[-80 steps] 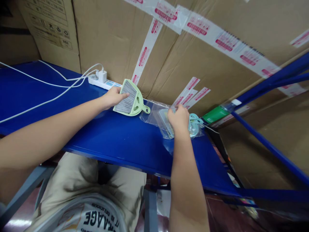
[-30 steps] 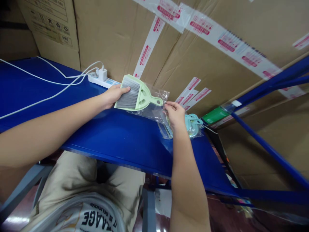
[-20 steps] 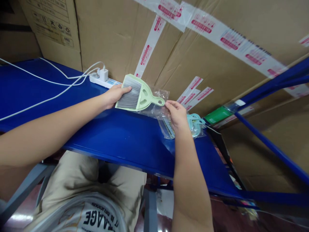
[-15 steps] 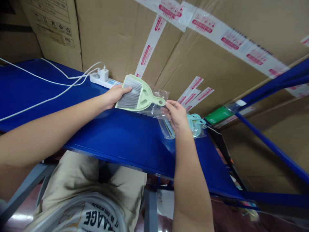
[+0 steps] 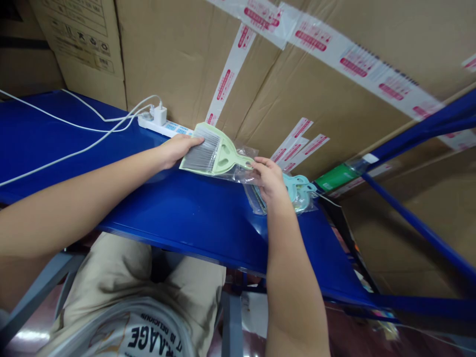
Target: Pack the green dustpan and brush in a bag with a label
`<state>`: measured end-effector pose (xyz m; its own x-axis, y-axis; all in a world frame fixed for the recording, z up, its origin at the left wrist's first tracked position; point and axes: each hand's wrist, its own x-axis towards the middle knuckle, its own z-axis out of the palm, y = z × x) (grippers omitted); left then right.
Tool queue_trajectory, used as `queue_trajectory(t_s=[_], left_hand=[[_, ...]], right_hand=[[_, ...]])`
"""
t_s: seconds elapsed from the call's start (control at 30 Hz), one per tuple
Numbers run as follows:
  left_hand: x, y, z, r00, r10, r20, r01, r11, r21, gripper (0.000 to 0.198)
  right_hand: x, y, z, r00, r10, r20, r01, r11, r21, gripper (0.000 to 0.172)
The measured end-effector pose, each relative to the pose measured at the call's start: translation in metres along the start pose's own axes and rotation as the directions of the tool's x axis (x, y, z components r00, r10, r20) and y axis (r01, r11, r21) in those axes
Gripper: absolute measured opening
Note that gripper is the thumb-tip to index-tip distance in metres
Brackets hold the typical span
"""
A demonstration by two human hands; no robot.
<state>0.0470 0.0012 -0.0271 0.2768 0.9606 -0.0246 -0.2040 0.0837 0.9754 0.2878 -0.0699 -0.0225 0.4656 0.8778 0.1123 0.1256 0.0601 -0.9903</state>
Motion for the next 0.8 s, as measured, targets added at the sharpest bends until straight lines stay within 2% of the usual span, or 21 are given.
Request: queue_trajectory(t_s=[0.13,0.33,0.47,0.53,0.6,0.67,0.73,0.8], left_hand=[[0.002,0.004,-0.003,0.997,0.011,-0.082,-0.013,1.0,-0.019,0.02],[0.007,0.012,-0.013,0.99,0.068,-0.123,-0.07,0.997,-0.012,0.016],[0.009,0.016,-0.016,0.981,0.094,-0.172,-0.093,0.996,0.009,0.016],[0.01,0.02,-0.022,0.974,0.092,-0.205,-0.084,0.995,0.048,0.013],[0.012,0.024,-0.033,0.958,0.135,-0.254,-0.095,0.982,0.165,0.011],[0.017,0.026,-0.05,0.931,0.239,-0.277,-0.12,0.915,0.386,0.013],[0.024,0.025,-0.068,0.921,0.316,-0.227,-0.106,0.764,0.636,0.019],[0.03,0.022,-0.081,0.942,0.279,-0.185,-0.023,0.606,0.795,0.024]], right_hand=[[0.0,-0.002,-0.003,0.997,0.033,-0.063,-0.031,0.999,0.028,0.028],[0.0,-0.005,-0.008,1.0,0.022,-0.01,-0.021,0.997,0.071,0.028],[-0.001,-0.007,-0.008,0.999,0.029,-0.034,-0.025,0.993,0.113,0.026],[-0.001,-0.008,-0.008,0.996,0.06,-0.067,-0.052,0.991,0.126,0.025],[0.0,-0.009,-0.01,0.993,0.091,-0.078,-0.081,0.989,0.123,0.025],[0.001,-0.008,-0.012,0.994,0.105,-0.042,-0.1,0.99,0.098,0.026],[0.002,-0.006,-0.013,0.993,0.119,0.021,-0.12,0.991,0.057,0.027],[0.0,-0.005,-0.012,0.985,0.157,0.065,-0.158,0.987,0.014,0.027]])
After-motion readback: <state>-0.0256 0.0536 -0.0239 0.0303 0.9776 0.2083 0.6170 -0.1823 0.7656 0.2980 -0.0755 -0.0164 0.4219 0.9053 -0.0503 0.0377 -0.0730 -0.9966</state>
